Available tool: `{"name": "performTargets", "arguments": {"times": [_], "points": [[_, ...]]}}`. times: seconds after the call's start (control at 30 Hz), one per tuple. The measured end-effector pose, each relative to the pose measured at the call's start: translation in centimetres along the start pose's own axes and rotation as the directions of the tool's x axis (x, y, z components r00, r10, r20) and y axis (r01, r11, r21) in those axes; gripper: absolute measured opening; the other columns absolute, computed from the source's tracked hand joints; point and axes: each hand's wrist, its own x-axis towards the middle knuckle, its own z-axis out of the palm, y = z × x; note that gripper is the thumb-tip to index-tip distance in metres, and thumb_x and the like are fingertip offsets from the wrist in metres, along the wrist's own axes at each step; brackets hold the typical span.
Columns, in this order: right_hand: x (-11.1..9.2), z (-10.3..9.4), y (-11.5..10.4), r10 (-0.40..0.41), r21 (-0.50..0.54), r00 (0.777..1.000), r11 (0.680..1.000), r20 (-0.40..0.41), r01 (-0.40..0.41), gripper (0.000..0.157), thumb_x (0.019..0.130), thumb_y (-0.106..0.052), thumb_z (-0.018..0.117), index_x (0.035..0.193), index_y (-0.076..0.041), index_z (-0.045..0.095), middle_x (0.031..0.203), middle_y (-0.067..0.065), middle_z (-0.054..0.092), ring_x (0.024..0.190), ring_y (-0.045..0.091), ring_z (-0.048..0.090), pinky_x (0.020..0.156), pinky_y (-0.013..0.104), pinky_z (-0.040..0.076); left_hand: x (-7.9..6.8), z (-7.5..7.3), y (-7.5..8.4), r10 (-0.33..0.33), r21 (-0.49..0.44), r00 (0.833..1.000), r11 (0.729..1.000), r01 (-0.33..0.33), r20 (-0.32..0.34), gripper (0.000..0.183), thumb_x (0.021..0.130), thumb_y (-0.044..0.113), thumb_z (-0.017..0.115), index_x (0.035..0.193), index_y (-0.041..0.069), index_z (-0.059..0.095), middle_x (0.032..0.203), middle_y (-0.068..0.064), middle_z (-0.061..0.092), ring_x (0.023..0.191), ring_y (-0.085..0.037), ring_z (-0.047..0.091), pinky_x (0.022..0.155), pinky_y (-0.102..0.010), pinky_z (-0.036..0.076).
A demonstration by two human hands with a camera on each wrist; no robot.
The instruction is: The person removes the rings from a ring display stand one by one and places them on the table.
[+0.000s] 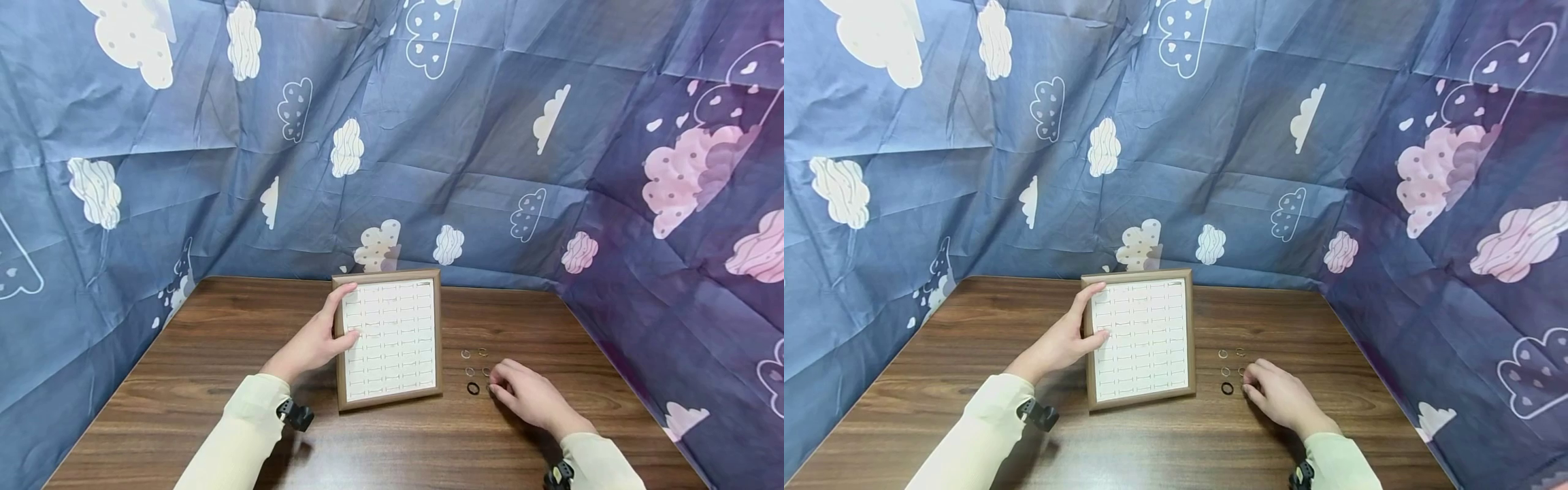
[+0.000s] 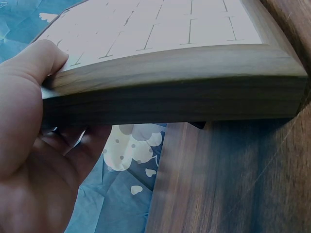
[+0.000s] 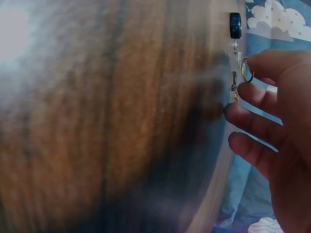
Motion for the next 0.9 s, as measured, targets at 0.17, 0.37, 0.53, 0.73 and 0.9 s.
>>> {"name": "performTargets", "arguments": {"times": [0.17,0.37,0.53,0.73,0.9], "points": [[0.0,0.3,0.0,-0.010,-0.026,1.000,1.000,0.002,0.010,0.022,0.096,-0.018,0.080,0.090,-0.030,0.062,0.091,-0.019,0.054,0.078,-0.007,0.048,0.067,0.025,0.044,-0.1,0.0,0.0,-0.003,0.004,1.000,1.000,0.003,-0.001,0.090,0.100,0.008,0.074,0.168,0.030,0.019,0.151,-0.017,0.059,0.112,-0.022,0.069,0.102,-0.042,0.054],[0.1,0.8,0.2,-0.045,-0.065,0.999,0.997,-0.011,0.045,0.022,0.095,-0.019,0.082,0.090,-0.030,0.063,0.092,-0.019,0.055,0.079,-0.005,0.048,0.067,0.028,0.046,-0.1,-0.1,-0.1,0.004,0.005,1.000,1.000,-0.004,-0.005,0.090,0.100,0.007,0.074,0.168,0.028,0.019,0.149,-0.016,0.061,0.112,-0.022,0.069,0.102,-0.042,0.054],[0.1,1.3,0.2,-0.082,-0.086,0.996,0.993,-0.027,0.079,0.020,0.094,-0.021,0.083,0.090,-0.028,0.065,0.093,-0.018,0.057,0.081,-0.002,0.050,0.069,0.030,0.048,-0.3,-0.3,-0.1,-0.003,0.009,1.000,1.000,0.003,0.002,0.090,0.100,0.007,0.074,0.168,0.029,0.019,0.149,-0.016,0.061,0.113,-0.021,0.070,0.102,-0.041,0.055],[0.1,1.3,0.0,-0.066,-0.098,0.998,0.993,-0.021,0.064,0.021,0.093,-0.019,0.084,0.090,-0.029,0.066,0.094,-0.018,0.056,0.081,-0.001,0.052,0.069,0.032,0.050,-0.4,-0.4,0.1,-0.023,0.017,0.999,1.000,0.022,0.028,0.089,0.103,0.013,0.072,0.170,0.033,0.017,0.158,-0.017,0.054,0.123,-0.025,0.067,0.105,-0.045,0.053],[0.0,1.1,-0.4,0.018,-0.081,1.000,0.997,0.014,-0.016,0.014,0.097,-0.023,0.080,0.094,-0.028,0.067,0.095,-0.018,0.055,0.081,-0.002,0.051,0.069,0.032,0.049,-0.8,-0.6,0.2,-0.042,0.115,0.999,0.992,0.041,0.008,0.091,0.105,0.025,0.072,0.172,0.038,0.012,0.158,-0.014,0.049,0.124,-0.024,0.064,0.101,-0.044,0.054]]}}
